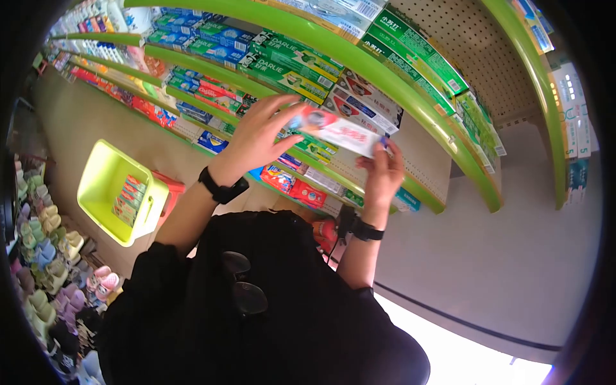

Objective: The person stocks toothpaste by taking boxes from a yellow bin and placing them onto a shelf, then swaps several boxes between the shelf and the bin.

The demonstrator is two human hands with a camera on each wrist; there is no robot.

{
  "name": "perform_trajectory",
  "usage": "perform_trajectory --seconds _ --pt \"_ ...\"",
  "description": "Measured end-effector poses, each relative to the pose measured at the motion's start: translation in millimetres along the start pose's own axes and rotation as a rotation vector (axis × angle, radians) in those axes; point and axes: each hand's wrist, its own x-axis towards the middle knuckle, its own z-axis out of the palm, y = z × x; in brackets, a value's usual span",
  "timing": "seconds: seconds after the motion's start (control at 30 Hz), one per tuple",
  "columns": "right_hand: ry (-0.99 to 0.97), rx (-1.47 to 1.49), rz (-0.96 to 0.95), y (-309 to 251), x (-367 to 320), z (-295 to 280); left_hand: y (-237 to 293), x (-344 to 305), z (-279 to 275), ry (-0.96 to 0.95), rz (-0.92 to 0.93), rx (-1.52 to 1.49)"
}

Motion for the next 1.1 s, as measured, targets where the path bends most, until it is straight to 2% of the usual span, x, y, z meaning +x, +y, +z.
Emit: perform_trajectory --seconds 0.07,0.13,0.17,0.23,0.33,0.4,0.53,0.6,0.63,0.77,0.87,1.0,1.1 --pt "0.177 0.003 -0.036 -14 27 -38 12 19 21 0.054 -0.014 0.03" --pt "0.231 0.041 -0.045 -28 54 -68 19 33 45 0.08 -0.035 0.014" --pt "0.206 0.035 -0.043 -32 67 -79 20 38 59 0.032 -0.02 0.025" --pt "0.289 -0.002 -0.014 -38 92 -88 22 49 81 -0.001 -0.012 0.041" --pt "0.291 0.014 -0.04 -30 132 -74 27 61 110 -0.065 0.041 0.147" --pt "0.251 0.015 -0.037 -26 154 -61 26 64 126 -0.061 0.053 0.335" --pt "0.075 -0.152 0.043 -20 181 -41 20 59 144 -0.041 0.022 0.467" --pt "-0.004 -0.613 0.153 -22 187 -34 18 52 149 -0.16 0.015 0.551" --pt "-0.092 -0.807 0.105 -28 185 -31 16 50 150 -0.17 0.03 0.557" --pt "-0.266 -0.847 0.005 -18 191 -34 17 52 147 -0.191 0.02 0.546" --pt "-0.242 -0.86 -0.119 -10 193 -32 18 58 146 -0.204 -0.007 0.472" --pt "-0.181 -0.863 -0.075 1 203 -35 18 62 142 -0.251 -0.025 0.45" --pt "-0.158 -0.899 -0.182 18 225 -46 15 64 142 -0.267 -0.025 0.416"
